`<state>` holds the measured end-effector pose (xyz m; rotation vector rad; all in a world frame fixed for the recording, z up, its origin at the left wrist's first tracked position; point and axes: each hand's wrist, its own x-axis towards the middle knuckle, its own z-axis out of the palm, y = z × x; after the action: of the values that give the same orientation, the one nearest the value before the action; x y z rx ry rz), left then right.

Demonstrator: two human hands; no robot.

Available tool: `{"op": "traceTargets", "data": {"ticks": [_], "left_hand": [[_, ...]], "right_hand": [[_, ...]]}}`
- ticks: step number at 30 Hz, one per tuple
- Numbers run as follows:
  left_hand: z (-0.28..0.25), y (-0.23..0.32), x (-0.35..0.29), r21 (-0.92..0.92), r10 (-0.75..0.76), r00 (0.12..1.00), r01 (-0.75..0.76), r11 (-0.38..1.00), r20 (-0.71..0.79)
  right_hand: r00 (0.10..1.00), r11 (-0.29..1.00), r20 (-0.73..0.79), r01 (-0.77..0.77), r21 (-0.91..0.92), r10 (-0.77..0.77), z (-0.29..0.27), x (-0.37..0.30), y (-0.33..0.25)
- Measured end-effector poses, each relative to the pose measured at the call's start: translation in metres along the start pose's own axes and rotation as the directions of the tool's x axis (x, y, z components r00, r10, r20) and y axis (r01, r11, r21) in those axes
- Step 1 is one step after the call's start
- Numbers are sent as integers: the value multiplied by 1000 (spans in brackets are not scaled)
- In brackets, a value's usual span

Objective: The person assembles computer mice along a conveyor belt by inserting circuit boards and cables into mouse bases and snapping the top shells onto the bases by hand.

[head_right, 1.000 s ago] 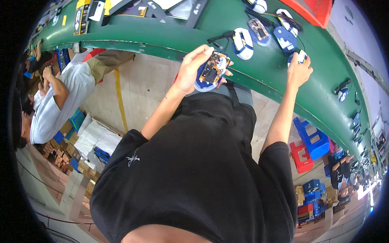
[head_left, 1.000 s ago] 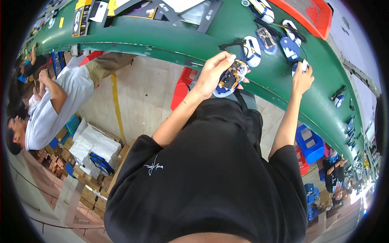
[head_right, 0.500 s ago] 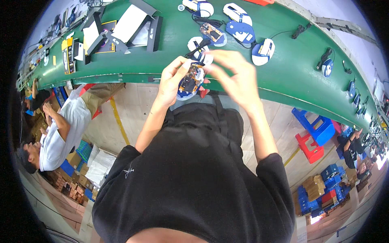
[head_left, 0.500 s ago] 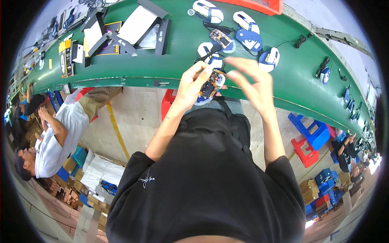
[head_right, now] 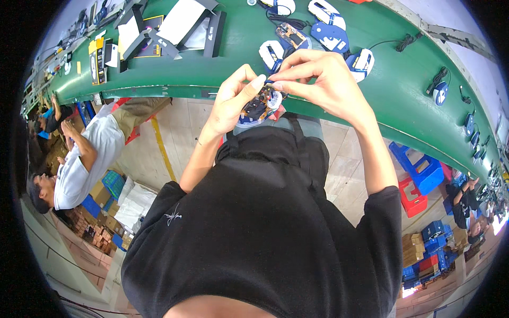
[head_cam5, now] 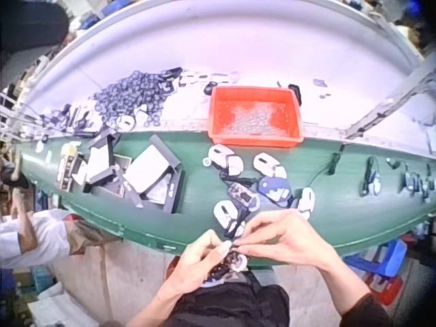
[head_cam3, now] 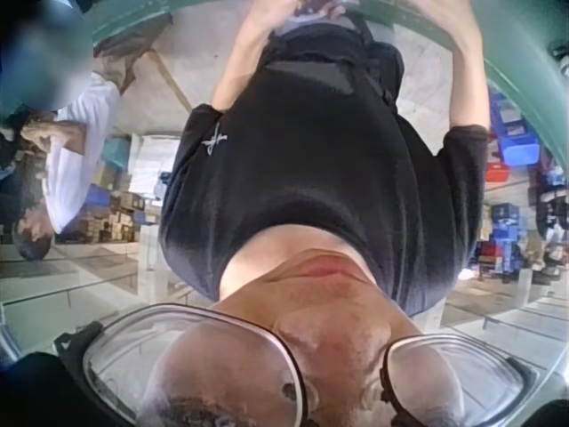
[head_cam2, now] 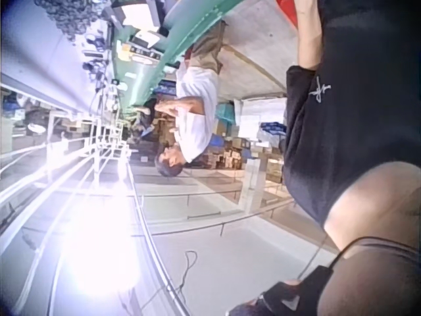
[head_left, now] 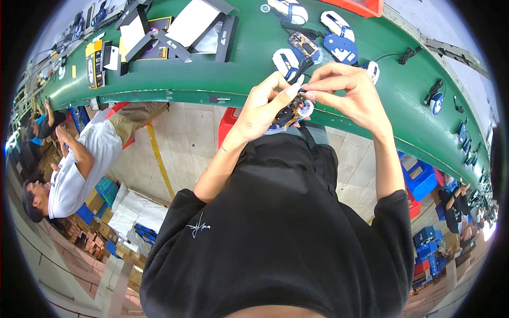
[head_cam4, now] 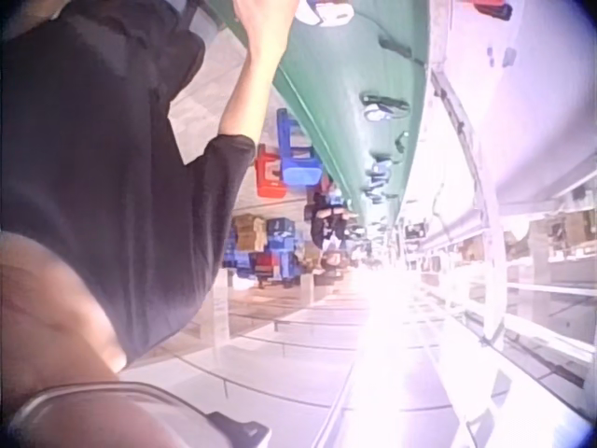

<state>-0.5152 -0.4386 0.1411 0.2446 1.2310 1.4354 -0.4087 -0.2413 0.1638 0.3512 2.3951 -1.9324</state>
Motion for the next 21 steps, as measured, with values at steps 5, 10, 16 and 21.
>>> {"op": "traceTargets", "data": {"ticks": [5,10,16,21], "left_hand": [[-6,2,-6,159,26,999,-21,987,-26],[-1,12,-13,342,-15,999,29,939,-43],[-4,3,-10,106,85,980,-67,992,-179],[-13,-3,-10,-179,46,985,-77,981,-167]], "right_hand": [[990,994,93,-97,-54,102,3,9,-11],[987,988,65,-150,23,148,20,11,3],[941,968,-297,-92,232,161,56,13,18],[834,973,-528,-39,228,157,41,12,10]]}}
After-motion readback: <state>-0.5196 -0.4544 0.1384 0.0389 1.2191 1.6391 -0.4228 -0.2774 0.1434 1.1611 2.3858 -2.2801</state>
